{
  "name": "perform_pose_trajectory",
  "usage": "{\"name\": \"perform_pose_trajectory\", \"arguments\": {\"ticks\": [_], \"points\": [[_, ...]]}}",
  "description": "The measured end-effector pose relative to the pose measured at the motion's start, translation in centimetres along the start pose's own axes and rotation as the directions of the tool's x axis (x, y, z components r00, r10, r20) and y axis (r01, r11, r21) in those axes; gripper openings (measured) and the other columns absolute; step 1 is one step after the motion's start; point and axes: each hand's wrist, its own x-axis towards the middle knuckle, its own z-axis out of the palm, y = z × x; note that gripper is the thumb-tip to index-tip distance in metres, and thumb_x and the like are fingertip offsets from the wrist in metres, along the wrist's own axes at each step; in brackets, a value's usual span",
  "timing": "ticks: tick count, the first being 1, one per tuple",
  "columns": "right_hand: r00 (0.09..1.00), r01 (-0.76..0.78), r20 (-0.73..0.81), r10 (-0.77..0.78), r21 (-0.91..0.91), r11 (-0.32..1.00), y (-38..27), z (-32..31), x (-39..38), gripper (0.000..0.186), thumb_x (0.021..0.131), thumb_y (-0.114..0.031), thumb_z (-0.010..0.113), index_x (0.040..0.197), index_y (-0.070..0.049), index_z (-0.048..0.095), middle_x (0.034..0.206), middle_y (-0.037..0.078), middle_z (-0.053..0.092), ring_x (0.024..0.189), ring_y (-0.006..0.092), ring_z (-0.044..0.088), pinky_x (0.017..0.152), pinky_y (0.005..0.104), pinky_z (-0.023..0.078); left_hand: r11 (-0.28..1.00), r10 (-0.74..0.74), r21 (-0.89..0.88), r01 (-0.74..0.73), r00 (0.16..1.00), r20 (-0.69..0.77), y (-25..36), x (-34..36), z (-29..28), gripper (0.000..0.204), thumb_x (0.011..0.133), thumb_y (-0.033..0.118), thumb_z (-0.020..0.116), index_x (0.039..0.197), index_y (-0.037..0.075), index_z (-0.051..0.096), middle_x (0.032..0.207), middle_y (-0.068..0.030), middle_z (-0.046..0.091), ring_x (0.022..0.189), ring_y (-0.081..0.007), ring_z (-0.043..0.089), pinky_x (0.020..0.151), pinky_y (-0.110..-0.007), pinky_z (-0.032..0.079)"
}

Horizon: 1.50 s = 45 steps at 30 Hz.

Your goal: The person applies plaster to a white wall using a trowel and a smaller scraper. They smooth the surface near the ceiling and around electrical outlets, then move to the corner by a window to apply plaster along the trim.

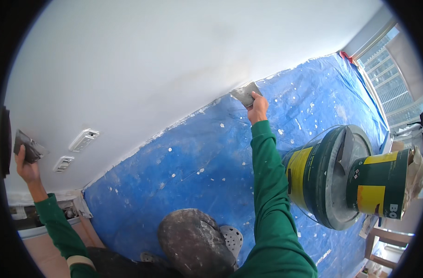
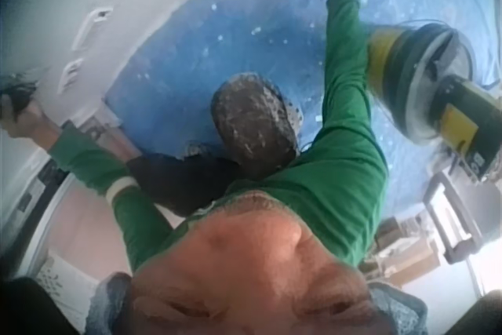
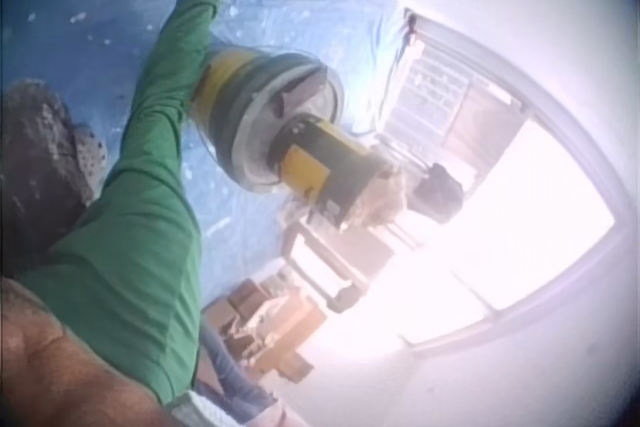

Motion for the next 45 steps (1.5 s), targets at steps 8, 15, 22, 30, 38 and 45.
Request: {"name": "perform_pose_trajectory", "arguments": {"ticks": [8, 15, 22, 30, 38, 45], "points": [[0.996, -0.079, -0.027, 0.079, 0.001, 0.997, 1.2, -0.6, 3.2, 0.031, 0.090, -0.005, 0.050, 0.118, 0.008, 0.047, 0.117, 0.020, 0.055, 0.101, 0.0365, 0.060, 0.085, 0.0550, 0.051, 1.000, -0.013, -0.003, 0.013, 0.999, 0.044, -0.3, 0.2, 0.3, 0.035, 0.091, 0.011, 0.055, 0.123, -0.004, 0.053, 0.116, -0.0094, 0.060, 0.108, -0.0194, 0.056, 0.098, -0.035, 0.039], [0.990, 0.139, -0.004, -0.139, -0.054, 0.989, -3.1, 6.8, -2.8, 0.026, 0.088, -0.006, 0.056, 0.111, 0.006, 0.051, 0.108, 0.017, 0.059, 0.096, 0.0323, 0.062, 0.081, 0.0498, 0.053, 0.999, 0.023, 0.047, -0.025, 0.999, 0.040, 0.9, -0.7, 1.9, 0.032, 0.090, 0.010, 0.055, 0.119, -0.003, 0.056, 0.113, -0.0099, 0.061, 0.106, -0.0186, 0.057, 0.096, -0.032, 0.041], [0.984, 0.163, 0.047, -0.170, 0.130, 0.978, -2.2, 0.8, -13.0, 0.026, 0.090, -0.009, 0.058, 0.110, 0.007, 0.055, 0.104, 0.011, 0.062, 0.094, 0.0218, 0.062, 0.082, 0.0341, 0.051, 1.000, -0.007, 0.005, 0.006, 0.991, 0.133, 0.9, -0.7, 5.1, 0.030, 0.083, 0.010, 0.062, 0.112, 0.001, 0.061, 0.103, -0.0063, 0.065, 0.096, -0.0181, 0.061, 0.089, -0.032, 0.045], [0.832, 0.314, 0.493, -0.255, -0.039, 0.949, -6.2, 6.9, -35.4, 0.036, 0.096, -0.012, 0.053, 0.127, 0.006, 0.052, 0.120, 0.011, 0.060, 0.104, 0.0172, 0.058, 0.092, 0.0326, 0.046, 0.717, -0.598, -0.323, 0.618, 0.783, 0.172, -0.6, -7.7, 26.0, 0.022, 0.087, 0.019, 0.064, 0.100, 0.002, 0.063, 0.091, -0.0074, 0.067, 0.083, -0.0192, 0.065, 0.078, -0.033, 0.051], [0.755, 0.398, 0.578, -0.310, -0.027, 0.917, -3.7, 11.3, -39.5, 0.038, 0.095, -0.001, 0.048, 0.132, -0.002, 0.052, 0.134, 0.011, 0.049, 0.125, 0.0210, 0.043, 0.100, 0.0310, 0.037, 0.440, -0.737, -0.593, 0.674, 0.649, 0.191, -3.1, -16.1, 32.6, 0.029, 0.086, 0.010, 0.065, 0.113, 0.000, 0.059, 0.112, -0.0079, 0.062, 0.101, -0.0192, 0.059, 0.086, -0.034, 0.048], [0.519, 0.840, 0.800, -0.301, -0.414, 0.350, -3.8, 8.8, -40.1, 0.042, 0.089, 0.007, 0.051, 0.126, -0.011, 0.058, 0.130, 0.016, 0.051, 0.111, 0.0287, 0.057, 0.091, 0.0331, 0.047, 0.572, -0.664, -0.609, 0.549, 0.746, 0.050, -1.2, -15.7, 30.1, 0.028, 0.086, 0.008, 0.067, 0.111, -0.001, 0.059, 0.108, -0.0077, 0.063, 0.096, -0.0181, 0.060, 0.086, -0.034, 0.048]]}}
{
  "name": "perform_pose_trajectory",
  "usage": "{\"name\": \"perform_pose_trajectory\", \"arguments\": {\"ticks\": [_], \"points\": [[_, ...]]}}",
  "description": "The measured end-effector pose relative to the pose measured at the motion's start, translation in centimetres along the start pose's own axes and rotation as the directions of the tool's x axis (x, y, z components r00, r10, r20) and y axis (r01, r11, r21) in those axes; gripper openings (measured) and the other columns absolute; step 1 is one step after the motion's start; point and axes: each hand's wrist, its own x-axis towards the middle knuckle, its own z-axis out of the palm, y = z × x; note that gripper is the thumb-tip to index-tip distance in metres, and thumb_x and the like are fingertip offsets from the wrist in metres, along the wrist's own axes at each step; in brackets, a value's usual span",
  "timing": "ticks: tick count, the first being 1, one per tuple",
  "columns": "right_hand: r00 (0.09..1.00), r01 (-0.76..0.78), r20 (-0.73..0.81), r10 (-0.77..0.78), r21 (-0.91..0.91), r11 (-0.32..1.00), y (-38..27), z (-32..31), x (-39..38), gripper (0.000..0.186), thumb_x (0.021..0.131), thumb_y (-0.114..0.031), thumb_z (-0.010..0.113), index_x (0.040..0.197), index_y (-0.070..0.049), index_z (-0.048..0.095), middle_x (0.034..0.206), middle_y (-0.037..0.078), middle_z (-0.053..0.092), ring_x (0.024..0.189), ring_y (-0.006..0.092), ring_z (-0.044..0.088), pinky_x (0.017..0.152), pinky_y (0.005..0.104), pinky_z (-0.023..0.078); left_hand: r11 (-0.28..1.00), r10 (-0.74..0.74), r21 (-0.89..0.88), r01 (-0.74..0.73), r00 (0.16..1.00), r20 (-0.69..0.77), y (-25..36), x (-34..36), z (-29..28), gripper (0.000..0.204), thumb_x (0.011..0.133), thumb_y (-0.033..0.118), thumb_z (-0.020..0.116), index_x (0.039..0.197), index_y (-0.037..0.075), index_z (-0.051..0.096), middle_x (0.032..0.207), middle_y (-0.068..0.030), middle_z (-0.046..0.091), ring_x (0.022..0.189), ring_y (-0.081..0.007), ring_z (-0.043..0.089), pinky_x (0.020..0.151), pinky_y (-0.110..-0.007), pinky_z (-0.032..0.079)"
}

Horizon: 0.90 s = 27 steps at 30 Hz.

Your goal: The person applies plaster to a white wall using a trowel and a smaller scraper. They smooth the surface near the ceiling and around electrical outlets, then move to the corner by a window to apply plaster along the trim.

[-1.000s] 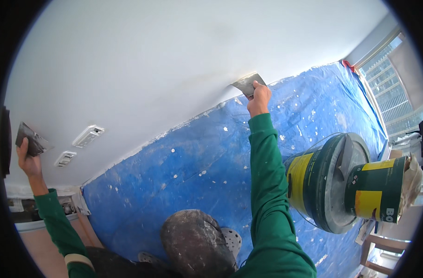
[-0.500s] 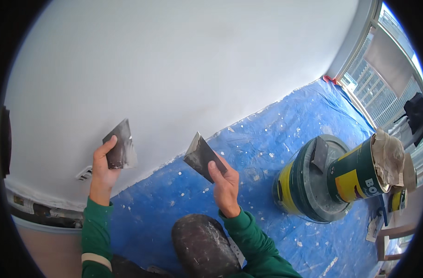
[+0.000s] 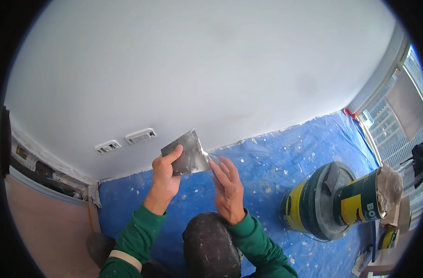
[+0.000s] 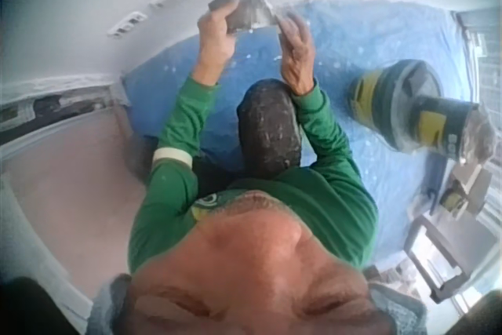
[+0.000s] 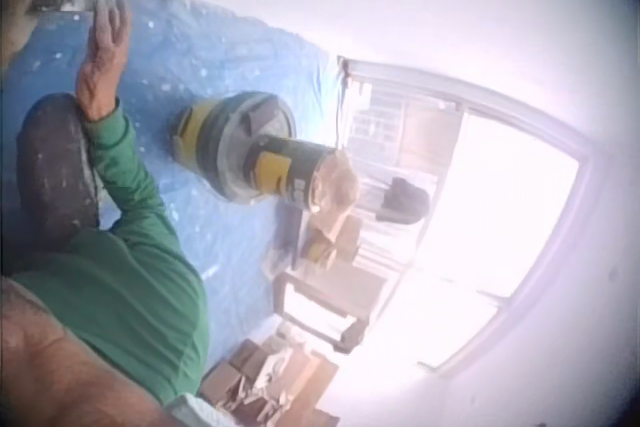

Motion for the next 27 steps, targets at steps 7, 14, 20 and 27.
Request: {"name": "perform_pose_trajectory", "arguments": {"ticks": [7, 14, 20, 27], "points": [[0.919, -0.337, 0.042, 0.392, 0.601, 0.725, 1.3, -2.7, -0.8, 0.027, 0.090, -0.003, 0.057, 0.116, 0.000, 0.060, 0.107, 0.011, 0.063, 0.096, 0.0203, 0.063, 0.081, 0.0332, 0.052, 0.995, 0.081, -0.063, -0.077, 0.995, 0.065, 1.2, 0.7, -1.7, 0.026, 0.086, 0.007, 0.065, 0.109, -0.002, 0.059, 0.102, -0.0081, 0.064, 0.095, -0.0200, 0.063, 0.084, -0.035, 0.052], [0.829, -0.171, -0.305, 0.470, 0.661, 0.731, 1.9, -1.2, -0.4, 0.022, 0.089, -0.015, 0.063, 0.102, 0.003, 0.064, 0.090, 0.004, 0.065, 0.076, 0.0107, 0.057, 0.071, 0.0259, 0.046, 0.977, 0.143, 0.135, -0.166, 0.976, 0.164, -4.3, -2.1, 0.1, 0.018, 0.081, -0.001, 0.067, 0.099, -0.004, 0.067, 0.091, -0.0057, 0.068, 0.076, -0.0127, 0.063, 0.070, -0.028, 0.051], [0.872, -0.125, -0.337, 0.355, 0.548, 0.827, 1.5, -3.3, 0.1, 0.021, 0.090, -0.014, 0.062, 0.101, 0.004, 0.066, 0.089, 0.004, 0.065, 0.079, 0.0096, 0.056, 0.071, 0.0248, 0.046, 0.575, -0.047, 0.745, -0.339, 0.895, 0.444, -2.9, -2.4, -1.9, 0.019, 0.083, 0.003, 0.066, 0.099, -0.007, 0.067, 0.076, -0.0022, 0.067, 0.063, -0.0053, 0.055, 0.055, -0.023, 0.045], [0.952, 0.304, 0.007, -0.305, 0.037, 0.952, -0.8, -2.9, 0.9, 0.041, 0.080, 0.006, 0.063, 0.118, -0.010, 0.064, 0.117, 0.015, 0.059, 0.107, 0.0278, 0.059, 0.092, 0.0349, 0.046, 0.953, -0.270, 0.133, 0.273, 0.962, -0.041, -2.0, 0.7, -2.5, 0.030, 0.082, 0.006, 0.063, 0.111, 0.001, 0.059, 0.101, -0.0108, 0.063, 0.087, -0.0224, 0.065, 0.072, -0.037, 0.054]]}}
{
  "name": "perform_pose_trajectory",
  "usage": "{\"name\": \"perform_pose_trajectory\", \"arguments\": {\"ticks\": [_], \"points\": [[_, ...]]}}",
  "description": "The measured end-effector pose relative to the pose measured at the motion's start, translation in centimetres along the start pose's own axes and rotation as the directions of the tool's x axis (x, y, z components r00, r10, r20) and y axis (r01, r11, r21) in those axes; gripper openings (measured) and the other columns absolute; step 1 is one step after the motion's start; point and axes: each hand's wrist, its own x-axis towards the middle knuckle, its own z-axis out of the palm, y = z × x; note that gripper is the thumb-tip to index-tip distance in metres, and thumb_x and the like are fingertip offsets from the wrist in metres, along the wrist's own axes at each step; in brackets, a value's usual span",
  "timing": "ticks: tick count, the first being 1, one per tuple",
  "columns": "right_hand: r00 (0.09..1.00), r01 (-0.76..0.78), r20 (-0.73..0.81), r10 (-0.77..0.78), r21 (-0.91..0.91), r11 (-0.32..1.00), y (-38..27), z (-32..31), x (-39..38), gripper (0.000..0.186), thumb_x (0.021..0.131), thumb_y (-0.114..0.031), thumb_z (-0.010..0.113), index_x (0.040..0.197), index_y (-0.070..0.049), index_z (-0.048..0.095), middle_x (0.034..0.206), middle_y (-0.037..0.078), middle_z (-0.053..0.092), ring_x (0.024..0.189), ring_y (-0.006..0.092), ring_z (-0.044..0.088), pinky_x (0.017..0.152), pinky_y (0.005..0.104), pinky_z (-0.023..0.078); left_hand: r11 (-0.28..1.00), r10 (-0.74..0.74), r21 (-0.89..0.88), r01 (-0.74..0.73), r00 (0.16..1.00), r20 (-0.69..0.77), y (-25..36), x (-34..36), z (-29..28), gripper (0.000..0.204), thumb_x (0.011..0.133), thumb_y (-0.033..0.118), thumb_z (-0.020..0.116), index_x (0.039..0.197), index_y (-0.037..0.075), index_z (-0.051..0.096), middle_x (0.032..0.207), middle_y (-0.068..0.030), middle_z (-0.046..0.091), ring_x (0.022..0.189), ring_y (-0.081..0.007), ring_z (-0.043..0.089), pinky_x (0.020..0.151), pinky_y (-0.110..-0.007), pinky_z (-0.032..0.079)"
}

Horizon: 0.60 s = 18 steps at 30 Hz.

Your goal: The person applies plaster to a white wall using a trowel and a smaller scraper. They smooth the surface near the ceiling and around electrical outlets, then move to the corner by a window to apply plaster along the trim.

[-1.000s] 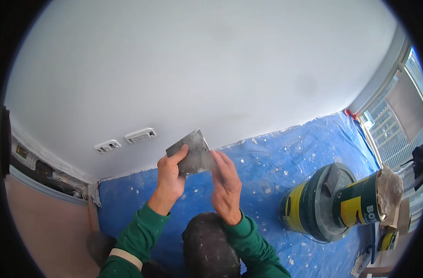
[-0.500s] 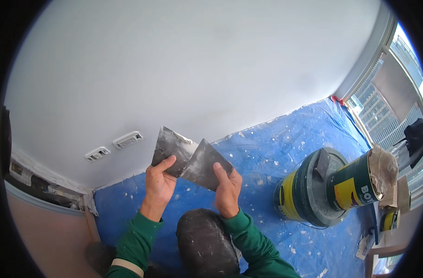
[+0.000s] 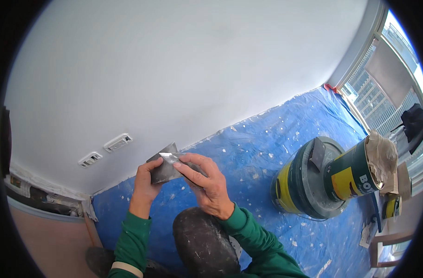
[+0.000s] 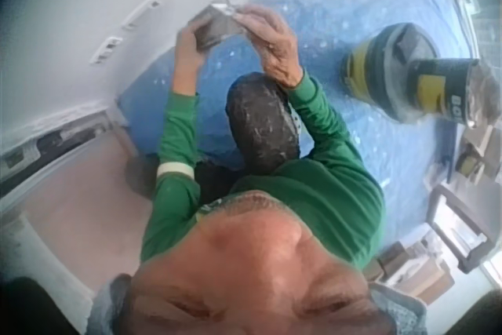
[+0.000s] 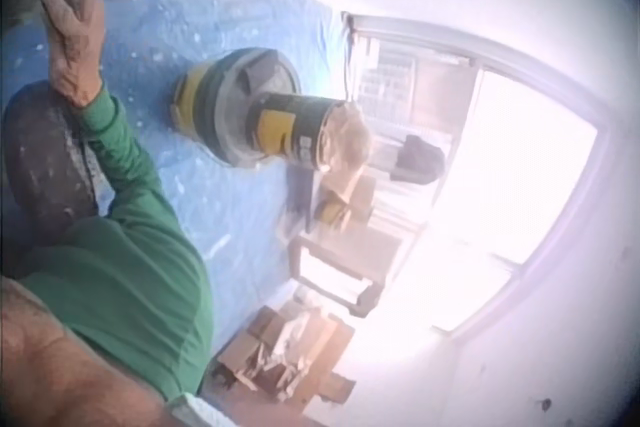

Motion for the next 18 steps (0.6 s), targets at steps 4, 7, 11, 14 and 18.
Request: {"name": "perform_pose_trajectory", "arguments": {"ticks": [4, 7, 11, 14, 18], "points": [[0.992, -0.055, 0.115, 0.061, -0.059, 0.997, 0.1, 1.7, -0.4, 0.051, 0.077, 0.005, 0.066, 0.121, -0.020, 0.064, 0.134, 0.017, 0.045, 0.113, 0.0343, 0.056, 0.095, 0.0381, 0.047, 0.989, -0.061, -0.125, 0.080, 0.987, 0.147, -1.5, -0.8, -0.1, 0.029, 0.086, 0.011, 0.063, 0.113, 0.003, 0.058, 0.103, -0.0087, 0.063, 0.096, -0.0220, 0.062, 0.085, -0.040, 0.050], [0.986, -0.135, 0.072, 0.150, -0.184, 0.974, 0.3, 2.0, -1.1, 0.049, 0.077, 0.004, 0.066, 0.120, -0.020, 0.065, 0.132, 0.017, 0.047, 0.112, 0.0346, 0.057, 0.092, 0.0376, 0.049, 0.991, 0.074, -0.113, -0.068, 0.996, 0.049, -0.6, -1.6, 0.8, 0.028, 0.087, 0.015, 0.063, 0.113, 0.004, 0.058, 0.103, -0.0078, 0.064, 0.096, -0.0219, 0.062, 0.086, -0.039, 0.049], [0.966, -0.188, 0.125, 0.228, -0.272, 0.944, 1.8, 0.8, -2.0, 0.044, 0.080, 0.002, 0.065, 0.118, -0.019, 0.065, 0.130, 0.014, 0.050, 0.109, 0.0331, 0.059, 0.089, 0.0371, 0.051, 0.974, 0.193, -0.124, -0.191, 0.981, 0.003, 1.1, -1.5, 0.1, 0.027, 0.088, 0.017, 0.065, 0.110, 0.003, 0.059, 0.102, -0.0065, 0.065, 0.094, -0.0209, 0.063, 0.084, -0.037, 0.050], [0.936, -0.258, 0.167, 0.311, -0.277, 0.926, 2.7, 0.0, -3.2, 0.041, 0.082, 0.002, 0.062, 0.118, -0.017, 0.065, 0.127, 0.011, 0.054, 0.107, 0.0307, 0.060, 0.088, 0.0370, 0.051, 0.921, 0.382, -0.075, -0.381, 0.924, -0.004, 2.8, -2.3, 0.8, 0.024, 0.088, 0.019, 0.065, 0.105, 0.002, 0.062, 0.098, -0.0066, 0.066, 0.087, -0.0185, 0.064, 0.076, -0.034, 0.052], [0.955, -0.292, 0.017, 0.297, -0.140, 0.946, 2.2, -1.3, -2.2, 0.037, 0.083, 0.000, 0.062, 0.118, -0.014, 0.065, 0.120, 0.011, 0.058, 0.105, 0.0304, 0.059, 0.086, 0.0377, 0.050, 0.887, 0.433, 0.142, -0.439, 0.899, 0.073, 4.4, -2.4, 2.0, 0.017, 0.087, 0.013, 0.066, 0.098, 0.001, 0.066, 0.090, -0.0054, 0.067, 0.075, -0.0138, 0.063, 0.073, -0.028, 0.050]]}}
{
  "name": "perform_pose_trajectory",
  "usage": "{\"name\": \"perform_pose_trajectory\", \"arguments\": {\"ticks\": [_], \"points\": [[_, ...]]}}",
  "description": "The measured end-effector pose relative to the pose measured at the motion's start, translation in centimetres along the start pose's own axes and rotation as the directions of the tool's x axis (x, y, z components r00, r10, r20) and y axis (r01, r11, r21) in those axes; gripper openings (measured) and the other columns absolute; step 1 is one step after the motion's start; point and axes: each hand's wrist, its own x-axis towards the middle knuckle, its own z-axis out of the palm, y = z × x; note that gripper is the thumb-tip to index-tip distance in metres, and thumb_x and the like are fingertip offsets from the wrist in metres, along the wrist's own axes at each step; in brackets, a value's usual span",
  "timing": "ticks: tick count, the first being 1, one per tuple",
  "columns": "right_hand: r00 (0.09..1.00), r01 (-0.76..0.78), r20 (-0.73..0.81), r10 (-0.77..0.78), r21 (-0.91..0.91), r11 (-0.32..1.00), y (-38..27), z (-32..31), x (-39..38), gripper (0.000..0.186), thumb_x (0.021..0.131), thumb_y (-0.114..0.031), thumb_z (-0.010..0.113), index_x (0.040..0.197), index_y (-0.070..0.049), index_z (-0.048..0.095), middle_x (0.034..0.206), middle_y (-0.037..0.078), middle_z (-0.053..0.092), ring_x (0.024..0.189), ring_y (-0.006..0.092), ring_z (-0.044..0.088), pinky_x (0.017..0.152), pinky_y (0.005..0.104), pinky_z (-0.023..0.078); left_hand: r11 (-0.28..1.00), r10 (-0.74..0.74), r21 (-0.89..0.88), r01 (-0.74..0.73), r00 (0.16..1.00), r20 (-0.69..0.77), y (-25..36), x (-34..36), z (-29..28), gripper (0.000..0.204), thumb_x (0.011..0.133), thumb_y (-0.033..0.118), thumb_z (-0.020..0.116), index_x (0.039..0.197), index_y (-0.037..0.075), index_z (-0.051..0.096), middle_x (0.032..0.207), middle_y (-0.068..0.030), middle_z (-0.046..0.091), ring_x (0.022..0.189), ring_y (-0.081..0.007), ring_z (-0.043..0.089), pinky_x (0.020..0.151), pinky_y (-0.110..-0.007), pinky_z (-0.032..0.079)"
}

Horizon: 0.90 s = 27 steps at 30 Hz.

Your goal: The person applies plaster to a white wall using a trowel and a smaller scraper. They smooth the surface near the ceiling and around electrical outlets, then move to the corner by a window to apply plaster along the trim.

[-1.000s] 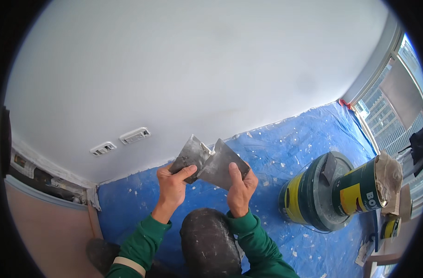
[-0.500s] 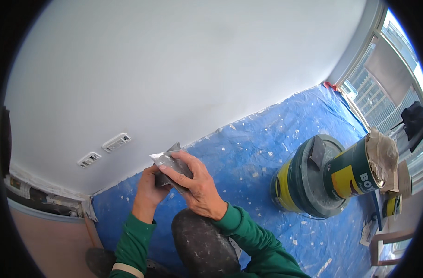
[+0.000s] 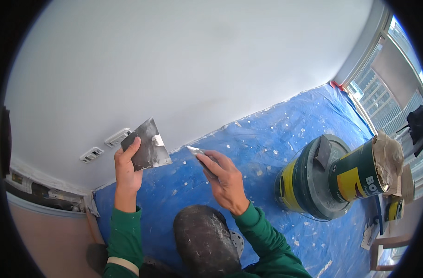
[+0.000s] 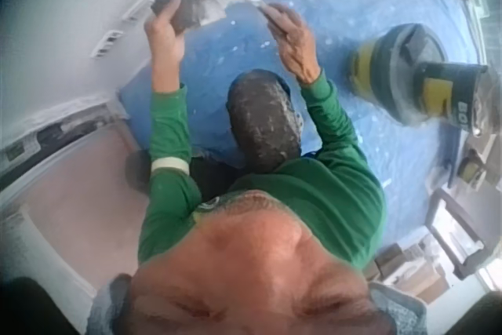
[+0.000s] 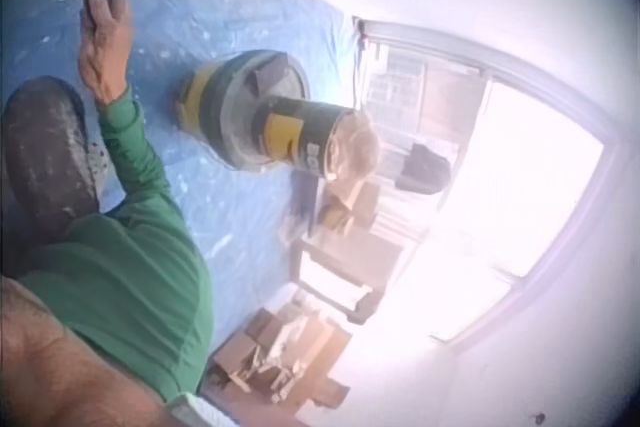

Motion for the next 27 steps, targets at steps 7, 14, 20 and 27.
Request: {"name": "perform_pose_trajectory", "arguments": {"ticks": [7, 14, 20, 27], "points": [[0.966, 0.248, -0.033, -0.256, -0.147, 0.957, -2.8, -0.8, 2.6, 0.039, 0.078, 0.002, 0.066, 0.114, -0.012, 0.066, 0.115, 0.011, 0.058, 0.104, 0.0316, 0.058, 0.084, 0.0385, 0.049, 0.905, 0.195, 0.340, -0.254, 0.960, 0.199, 1.2, 1.5, 0.7, 0.014, 0.086, 0.012, 0.067, 0.092, -0.001, 0.070, 0.082, -0.0017, 0.068, 0.071, -0.0072, 0.058, 0.065, -0.023, 0.047], [0.932, 0.352, 0.006, -0.362, -0.244, 0.904, -3.3, 0.6, 3.2, 0.049, 0.072, 0.001, 0.067, 0.118, -0.014, 0.063, 0.116, 0.012, 0.055, 0.109, 0.0321, 0.055, 0.083, 0.0402, 0.050, 0.816, 0.235, 0.469, -0.337, 0.936, 0.263, 1.0, 1.0, 1.6, 0.014, 0.087, 0.010, 0.066, 0.092, -0.002, 0.069, 0.081, -0.0015, 0.067, 0.071, -0.0064, 0.056, 0.064, -0.023, 0.045], [0.930, 0.364, 0.130, -0.344, -0.198, 0.910, -2.5, 2.5, 2.0, 0.036, 0.079, -0.010, 0.070, 0.115, -0.015, 0.064, 0.117, 0.011, 0.056, 0.109, 0.0322, 0.055, 0.086, 0.0414, 0.050, 0.786, 0.394, 0.449, -0.425, 0.904, 0.165, 1.3, 1.4, 1.6, 0.015, 0.087, 0.011, 0.067, 0.093, -0.002, 0.069, 0.084, -0.0009, 0.066, 0.076, -0.0070, 0.055, 0.071, -0.024, 0.044], [0.937, -0.236, -0.035, 0.347, 0.671, 0.703, 9.1, 0.2, 1.3, 0.032, 0.098, -0.011, 0.046, 0.128, -0.009, 0.056, 0.121, 0.008, 0.054, 0.107, 0.0207, 0.055, 0.084, 0.0353, 0.051, 0.722, 0.605, 0.370, -0.584, 0.793, 0.071, 13.4, 6.0, -8.1, 0.026, 0.088, 0.016, 0.067, 0.106, -0.003, 0.064, 0.097, -0.0051, 0.064, 0.083, -0.0120, 0.060, 0.077, -0.026, 0.047]]}}
